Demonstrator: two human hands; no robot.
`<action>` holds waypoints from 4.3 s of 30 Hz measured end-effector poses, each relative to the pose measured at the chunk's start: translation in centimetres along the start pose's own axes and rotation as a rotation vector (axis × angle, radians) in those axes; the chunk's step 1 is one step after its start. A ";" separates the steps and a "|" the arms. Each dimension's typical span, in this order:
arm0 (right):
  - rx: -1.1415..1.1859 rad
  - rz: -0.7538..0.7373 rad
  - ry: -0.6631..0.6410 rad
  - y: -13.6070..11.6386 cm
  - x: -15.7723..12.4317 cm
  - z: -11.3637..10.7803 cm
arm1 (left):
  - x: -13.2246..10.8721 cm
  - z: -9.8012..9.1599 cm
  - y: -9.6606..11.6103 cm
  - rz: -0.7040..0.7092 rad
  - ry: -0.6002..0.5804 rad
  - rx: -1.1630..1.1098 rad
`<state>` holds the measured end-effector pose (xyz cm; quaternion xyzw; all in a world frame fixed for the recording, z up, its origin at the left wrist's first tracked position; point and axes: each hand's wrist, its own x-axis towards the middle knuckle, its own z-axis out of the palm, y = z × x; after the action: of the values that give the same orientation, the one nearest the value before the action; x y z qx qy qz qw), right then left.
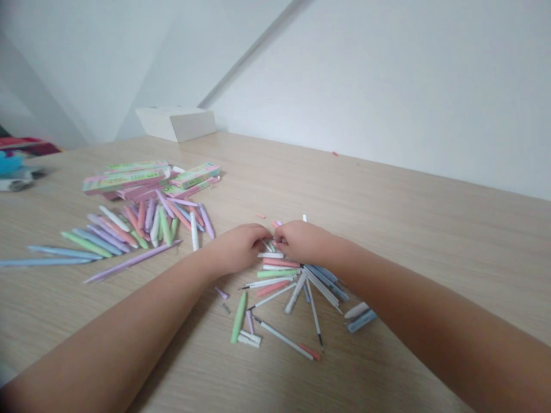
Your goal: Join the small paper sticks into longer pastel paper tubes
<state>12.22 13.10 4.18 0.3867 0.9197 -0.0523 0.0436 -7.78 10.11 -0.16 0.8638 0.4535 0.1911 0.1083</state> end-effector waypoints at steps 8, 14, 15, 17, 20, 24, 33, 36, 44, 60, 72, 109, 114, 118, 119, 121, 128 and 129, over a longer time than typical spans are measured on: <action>-0.059 -0.003 -0.007 -0.5 0.6 -0.3 | 0.0 -0.2 -0.1 0.046 0.031 0.017; 0.254 0.180 0.206 -0.4 -6.1 -0.3 | 0.2 0.0 0.5 0.055 0.060 0.062; 0.408 0.205 0.230 -0.7 -7.9 0.2 | 0.3 0.1 0.6 0.060 0.068 0.069; 0.629 0.272 0.312 -1.5 -11.6 1.6 | 0.6 0.2 0.8 0.066 0.085 0.071; 0.678 0.429 0.463 -2.6 -16.1 4.2 | 1.4 0.4 1.0 0.025 0.076 0.085; 0.671 0.512 0.581 -3.1 -18.8 6.5 | 3.0 1.0 1.1 -0.032 0.042 0.131; 0.644 0.462 0.620 -2.6 -18.2 7.8 | 4.2 0.8 1.0 0.042 -0.009 0.235; 0.635 0.425 0.607 -2.6 -18.2 8.2 | 4.8 0.7 1.4 0.067 -0.053 0.301; 0.676 0.390 0.613 -3.0 -17.9 7.7 | 5.9 0.7 3.1 0.144 -0.122 0.424; 0.715 0.311 0.814 -3.2 -17.6 8.5 | 1.0 2.8 10.8 -0.258 0.101 -0.978; 0.773 0.355 0.870 -2.8 -17.2 8.4 | 0.5 4.0 11.6 -0.253 -0.143 -1.377; 0.725 0.418 0.848 -2.4 -17.8 7.8 | 0.1 3.8 11.3 -0.338 -0.179 -1.426; 0.734 0.409 0.853 -2.3 -17.8 8.0 | 0.0 3.9 11.2 -0.323 -0.179 -1.427; 0.757 0.407 0.836 -2.2 -17.7 8.0 | 0.0 3.8 11.3 -0.325 -0.185 -1.424; 0.763 0.403 0.835 -2.2 -17.7 7.9 | 0.1 3.8 11.4 -0.328 -0.186 -1.422; 0.769 0.400 0.832 -2.3 -17.8 7.8 | 0.1 3.8 11.4 -0.334 -0.186 -1.424; 0.726 0.426 0.836 -2.4 -17.8 7.7 | 0.0 4.0 11.3 -0.317 -0.192 -1.426; 0.724 0.424 0.839 -2.4 -17.8 7.8 | 0.0 3.9 11.3 -0.315 -0.196 -1.424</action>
<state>23.23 -2.21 -1.20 0.5397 0.6847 -0.1957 -0.4489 2.30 3.66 0.40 0.5218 0.3263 0.3434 0.7094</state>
